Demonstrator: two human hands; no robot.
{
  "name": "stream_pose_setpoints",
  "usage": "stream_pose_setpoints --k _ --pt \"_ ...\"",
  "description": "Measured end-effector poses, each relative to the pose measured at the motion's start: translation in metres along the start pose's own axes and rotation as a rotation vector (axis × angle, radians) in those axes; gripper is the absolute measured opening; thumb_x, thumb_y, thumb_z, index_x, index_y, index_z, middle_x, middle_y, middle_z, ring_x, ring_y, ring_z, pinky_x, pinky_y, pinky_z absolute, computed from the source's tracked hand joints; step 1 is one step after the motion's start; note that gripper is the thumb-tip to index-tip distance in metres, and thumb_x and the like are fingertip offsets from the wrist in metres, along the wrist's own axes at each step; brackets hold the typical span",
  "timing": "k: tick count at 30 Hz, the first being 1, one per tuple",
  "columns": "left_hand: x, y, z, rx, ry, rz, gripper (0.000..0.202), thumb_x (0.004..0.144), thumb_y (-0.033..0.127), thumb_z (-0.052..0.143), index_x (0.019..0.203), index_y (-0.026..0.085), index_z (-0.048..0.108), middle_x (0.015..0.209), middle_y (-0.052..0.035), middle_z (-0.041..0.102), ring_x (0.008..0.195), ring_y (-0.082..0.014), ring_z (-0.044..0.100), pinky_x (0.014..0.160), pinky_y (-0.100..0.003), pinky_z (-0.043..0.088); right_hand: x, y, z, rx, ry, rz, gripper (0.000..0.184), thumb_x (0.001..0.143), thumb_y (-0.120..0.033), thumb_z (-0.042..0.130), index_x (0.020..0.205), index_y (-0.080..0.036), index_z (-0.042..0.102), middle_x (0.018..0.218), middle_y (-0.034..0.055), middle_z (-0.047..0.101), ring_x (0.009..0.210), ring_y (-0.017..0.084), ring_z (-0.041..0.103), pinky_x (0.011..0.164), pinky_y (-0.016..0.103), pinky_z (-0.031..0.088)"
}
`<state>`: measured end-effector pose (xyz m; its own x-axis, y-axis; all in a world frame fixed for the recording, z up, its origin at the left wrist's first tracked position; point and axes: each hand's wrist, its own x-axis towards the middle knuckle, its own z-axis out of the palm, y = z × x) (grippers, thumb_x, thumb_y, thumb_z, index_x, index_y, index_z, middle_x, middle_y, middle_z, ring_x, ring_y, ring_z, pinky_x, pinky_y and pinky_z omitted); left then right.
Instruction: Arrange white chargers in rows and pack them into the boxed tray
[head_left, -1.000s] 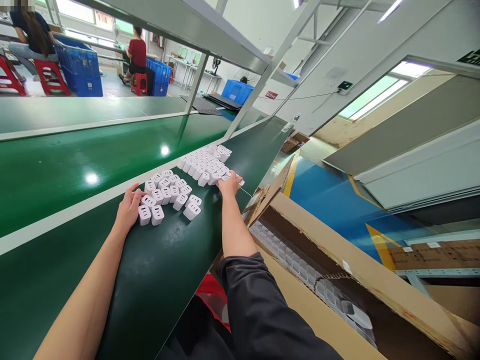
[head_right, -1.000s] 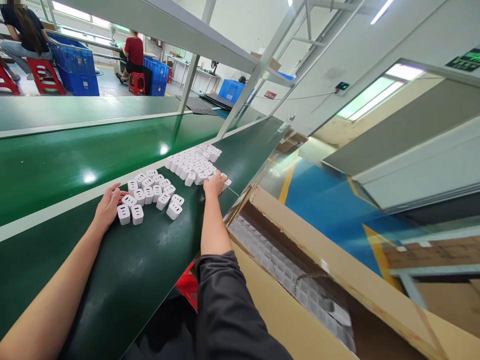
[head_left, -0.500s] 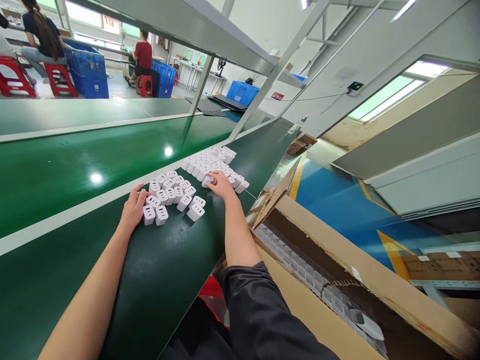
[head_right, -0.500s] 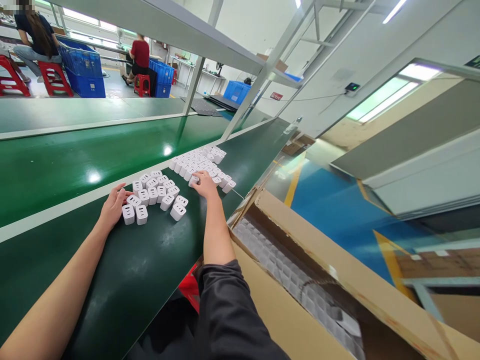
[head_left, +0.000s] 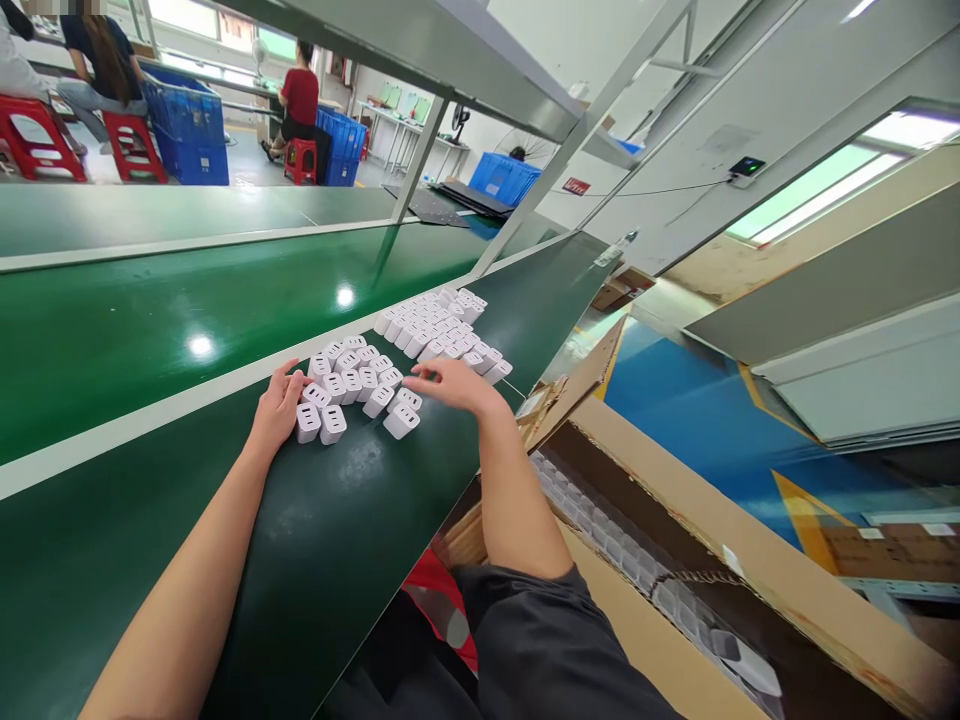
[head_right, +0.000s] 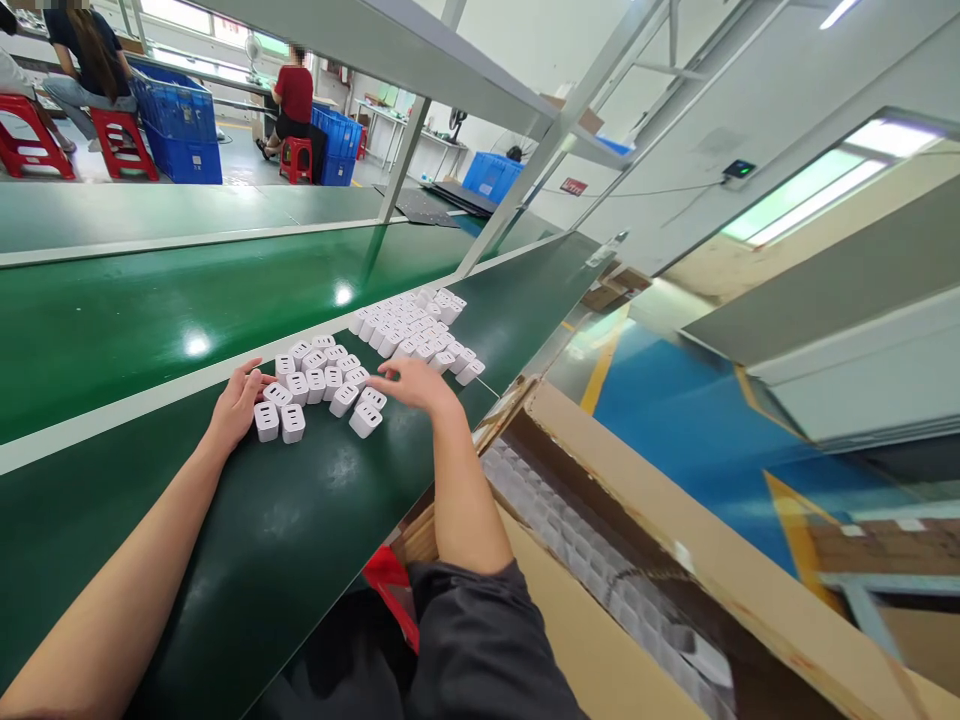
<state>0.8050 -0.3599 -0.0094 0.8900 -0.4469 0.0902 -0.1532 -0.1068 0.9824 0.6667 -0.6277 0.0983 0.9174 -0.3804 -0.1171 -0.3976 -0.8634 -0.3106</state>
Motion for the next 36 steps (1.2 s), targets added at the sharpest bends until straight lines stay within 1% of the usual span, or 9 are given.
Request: stream_pose_setpoints --k 2,3,6,9,14,19,25,28,36 --pt "-0.001 0.001 0.0 0.011 -0.003 -0.006 0.061 0.092 0.066 0.04 0.137 0.026 0.049 0.111 -0.0071 0.071 0.095 -0.0216 0.066 0.089 -0.039 0.051 -0.017 -0.009 0.001 -0.041 -0.164 -0.087 0.067 0.079 -0.065 0.065 0.131 -0.023 0.06 0.124 0.0089 0.066 0.107 0.028 0.064 0.086 0.035 0.052" --pt "-0.001 0.002 -0.001 0.02 -0.004 -0.01 0.061 0.092 0.067 0.04 0.137 0.026 0.049 0.111 -0.0072 0.071 0.094 -0.0214 0.066 0.089 -0.039 0.051 -0.023 -0.012 0.003 -0.064 -0.193 -0.118 0.072 0.078 -0.064 0.066 0.136 -0.023 0.055 0.131 0.0096 0.063 0.114 0.029 0.062 0.09 0.035 0.051" --pt "-0.001 0.004 -0.002 0.025 -0.002 -0.009 0.063 0.092 0.067 0.04 0.138 0.025 0.048 0.111 -0.0077 0.071 0.094 -0.0216 0.066 0.09 -0.039 0.051 -0.029 -0.012 0.006 -0.137 -0.2 -0.159 0.066 0.08 -0.051 0.069 0.139 -0.026 0.051 0.141 0.0069 0.057 0.123 0.027 0.057 0.095 0.033 0.049" --pt "-0.001 0.004 -0.002 0.015 0.0 -0.007 0.064 0.092 0.067 0.04 0.14 0.024 0.047 0.111 -0.0082 0.071 0.097 -0.0223 0.067 0.09 -0.039 0.051 -0.023 0.002 0.0 -0.224 -0.227 -0.114 0.062 0.076 -0.037 0.074 0.134 -0.027 0.055 0.135 0.0065 0.061 0.119 0.028 0.06 0.091 0.032 0.05" --pt "0.001 0.003 -0.002 0.033 0.011 -0.007 0.063 0.092 0.065 0.041 0.139 0.024 0.048 0.111 -0.0083 0.072 0.096 -0.0227 0.067 0.09 -0.039 0.051 -0.001 0.027 -0.015 -0.251 -0.176 -0.062 0.06 0.072 -0.018 0.075 0.13 -0.026 0.059 0.133 0.0073 0.059 0.11 0.026 0.063 0.088 0.031 0.051" --pt "0.002 0.002 -0.001 0.015 -0.001 0.002 0.065 0.092 0.066 0.04 0.141 0.023 0.046 0.111 -0.0088 0.071 0.098 -0.0227 0.066 0.09 -0.039 0.051 0.016 0.034 -0.009 -0.257 -0.144 -0.028 0.054 0.068 -0.003 0.07 0.118 -0.024 0.066 0.13 0.0059 0.059 0.103 0.021 0.064 0.088 0.029 0.05" --pt "0.0 0.005 -0.001 0.028 0.002 -0.013 0.063 0.092 0.064 0.041 0.14 0.023 0.047 0.111 -0.009 0.071 0.094 -0.0224 0.067 0.089 -0.039 0.051 0.021 0.038 0.008 -0.246 -0.006 0.063 0.047 0.082 -0.011 0.061 0.127 -0.023 0.059 0.14 0.0088 0.051 0.114 0.024 0.06 0.089 0.03 0.049" --pt "0.001 0.005 -0.001 0.023 0.004 -0.016 0.063 0.092 0.065 0.041 0.139 0.023 0.048 0.112 -0.009 0.071 0.096 -0.0227 0.067 0.09 -0.04 0.051 0.025 0.038 0.014 -0.239 0.077 0.144 0.05 0.086 -0.015 0.058 0.135 -0.021 0.052 0.137 0.0125 0.05 0.106 0.026 0.062 0.086 0.033 0.049" --pt "0.002 0.002 -0.002 0.016 0.007 -0.007 0.062 0.092 0.064 0.041 0.139 0.023 0.048 0.111 -0.0084 0.071 0.097 -0.0225 0.067 0.091 -0.039 0.051 0.037 0.04 0.024 -0.204 0.231 0.324 0.044 0.087 -0.024 0.056 0.129 -0.015 0.048 0.129 0.0158 0.047 0.088 0.024 0.063 0.079 0.034 0.048"
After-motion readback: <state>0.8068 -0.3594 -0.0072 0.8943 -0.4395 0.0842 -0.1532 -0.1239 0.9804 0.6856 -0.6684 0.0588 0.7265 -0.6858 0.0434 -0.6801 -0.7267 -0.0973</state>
